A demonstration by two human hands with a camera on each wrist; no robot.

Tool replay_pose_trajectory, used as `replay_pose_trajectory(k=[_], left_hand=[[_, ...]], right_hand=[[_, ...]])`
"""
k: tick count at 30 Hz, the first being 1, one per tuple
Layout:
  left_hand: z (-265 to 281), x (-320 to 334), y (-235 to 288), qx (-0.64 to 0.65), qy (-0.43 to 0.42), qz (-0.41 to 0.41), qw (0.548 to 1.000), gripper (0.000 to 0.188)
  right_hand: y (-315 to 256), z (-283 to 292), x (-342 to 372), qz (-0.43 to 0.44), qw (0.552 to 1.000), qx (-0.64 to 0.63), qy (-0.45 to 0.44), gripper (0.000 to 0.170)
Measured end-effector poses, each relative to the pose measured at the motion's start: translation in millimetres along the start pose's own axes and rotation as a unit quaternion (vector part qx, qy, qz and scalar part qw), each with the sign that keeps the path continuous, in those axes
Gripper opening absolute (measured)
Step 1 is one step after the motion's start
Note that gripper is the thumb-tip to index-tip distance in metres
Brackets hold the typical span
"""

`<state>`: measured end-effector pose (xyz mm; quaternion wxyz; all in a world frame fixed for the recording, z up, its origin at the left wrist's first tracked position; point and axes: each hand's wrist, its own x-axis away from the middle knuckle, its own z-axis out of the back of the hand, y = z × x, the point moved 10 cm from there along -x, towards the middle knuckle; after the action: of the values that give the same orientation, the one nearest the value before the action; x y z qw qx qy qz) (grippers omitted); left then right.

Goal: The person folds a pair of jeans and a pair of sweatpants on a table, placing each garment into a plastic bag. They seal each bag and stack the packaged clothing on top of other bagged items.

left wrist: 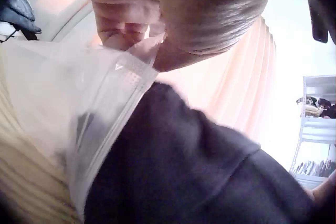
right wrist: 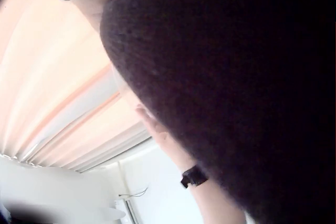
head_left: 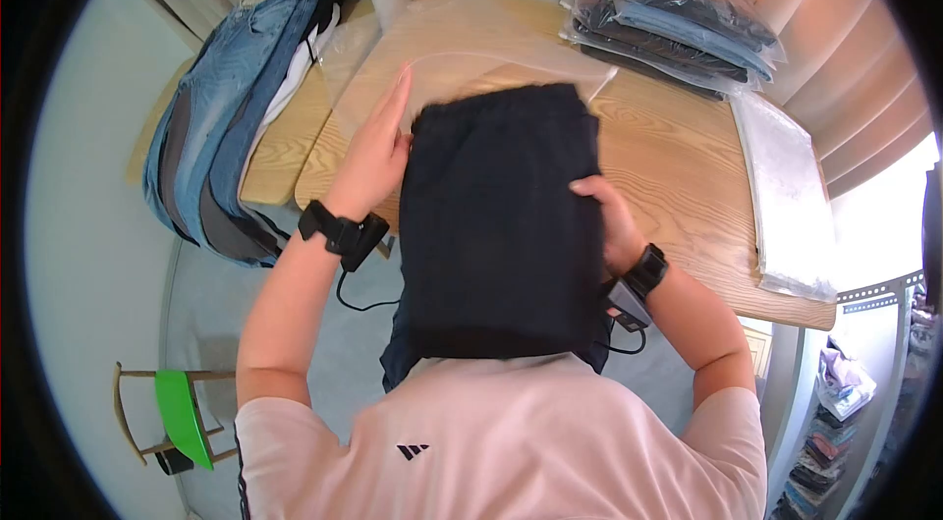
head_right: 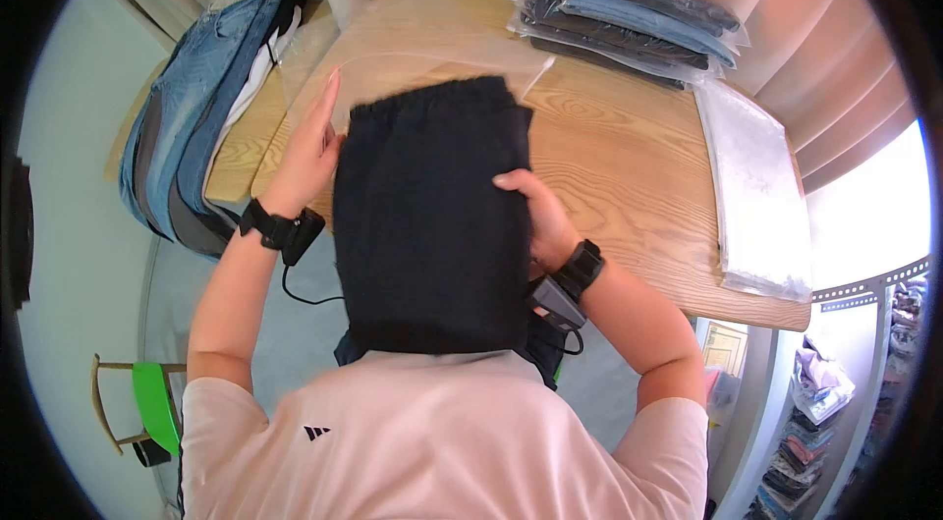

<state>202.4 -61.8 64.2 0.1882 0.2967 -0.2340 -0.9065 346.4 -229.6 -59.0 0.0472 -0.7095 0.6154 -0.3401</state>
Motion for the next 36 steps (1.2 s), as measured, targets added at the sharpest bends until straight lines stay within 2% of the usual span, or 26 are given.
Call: replay_pose_trajectory(k=[1,3,5,10,12,15,17,18,19,21,22,26,28,30,31,33,36], left_hand=[[5.8,0.4,3.1,-0.041,0.022,0.001,0.999,0.078],[10.3,6.3,16.4,-0.064,0.025,-0.018,0.997,0.079],[6.8,15.9,38.5,-0.135,0.003,-0.101,0.986,0.075],[-3.5,36.3,42.8,-0.209,-0.024,-0.162,0.964,0.067],[-6.9,41.9,44.1,-0.227,-0.039,-0.168,0.959,0.066],[-7.0,50.4,43.5,-0.253,-0.062,-0.171,0.950,0.063],[13.2,55.6,24.2,-0.238,0.036,-0.084,0.967,0.062],[17.9,58.6,3.3,-0.262,0.055,0.008,0.963,0.063],[17.3,63.1,-0.8,-0.264,0.061,0.012,0.962,0.063],[39.8,80.4,-26.4,-0.266,0.168,0.143,0.938,0.066],[39.5,85.3,-35.1,-0.275,0.165,0.166,0.932,0.069],[30.0,103.9,-59.4,-0.181,0.165,0.218,0.945,0.065],[27.4,106.5,-46.5,-0.170,0.174,0.167,0.955,0.060],[30.4,111.5,-45.2,-0.127,0.188,0.188,0.956,0.058],[31.5,114.0,-47.7,-0.082,0.200,0.205,0.955,0.055],[29.1,113.0,-46.9,-0.073,0.207,0.197,0.955,0.057],[27.1,112.7,-49.8,-0.069,0.208,0.191,0.957,0.058]], right_hand=[[-0.2,-2.4,-5.3,0.006,1.000,-0.002,-0.004,0.044],[9.8,-4.7,-13.5,-0.044,0.999,-0.019,0.000,0.041],[7.2,-2.3,-19.5,-0.046,0.999,-0.010,-0.004,0.041],[4.9,-10.5,-33.6,-0.034,0.999,0.032,-0.017,0.039],[-0.1,-14.6,-43.0,-0.039,0.996,0.077,-0.012,0.037],[-10.3,-22.9,-57.1,-0.063,0.996,0.067,-0.012,0.034],[-13.9,-13.6,-69.3,-0.077,0.995,0.056,-0.024,0.033],[-14.2,-14.6,-73.4,-0.090,0.995,0.040,-0.031,0.032],[-14.1,-14.9,-77.2,-0.092,0.994,0.047,-0.034,0.032],[-24.1,-6.4,-83.5,-0.037,0.996,0.076,0.015,0.032],[-24.5,-7.2,-86.6,-0.039,0.996,0.080,0.013,0.032],[-34.5,-5.4,-98.1,-0.021,0.998,0.056,0.014,0.030],[-42.7,-10.3,-104.5,-0.017,0.999,0.039,0.006,0.030],[-60.3,-10.5,-109.1,0.039,0.999,-0.007,0.029,0.028],[-62.9,-8.5,-114.9,0.036,0.999,-0.006,0.028,0.028],[-68.4,-7.6,-128.1,0.034,0.999,-0.031,-0.011,0.027],[-75.6,-3.4,-135.3,0.054,0.998,-0.032,-0.010,0.027]])
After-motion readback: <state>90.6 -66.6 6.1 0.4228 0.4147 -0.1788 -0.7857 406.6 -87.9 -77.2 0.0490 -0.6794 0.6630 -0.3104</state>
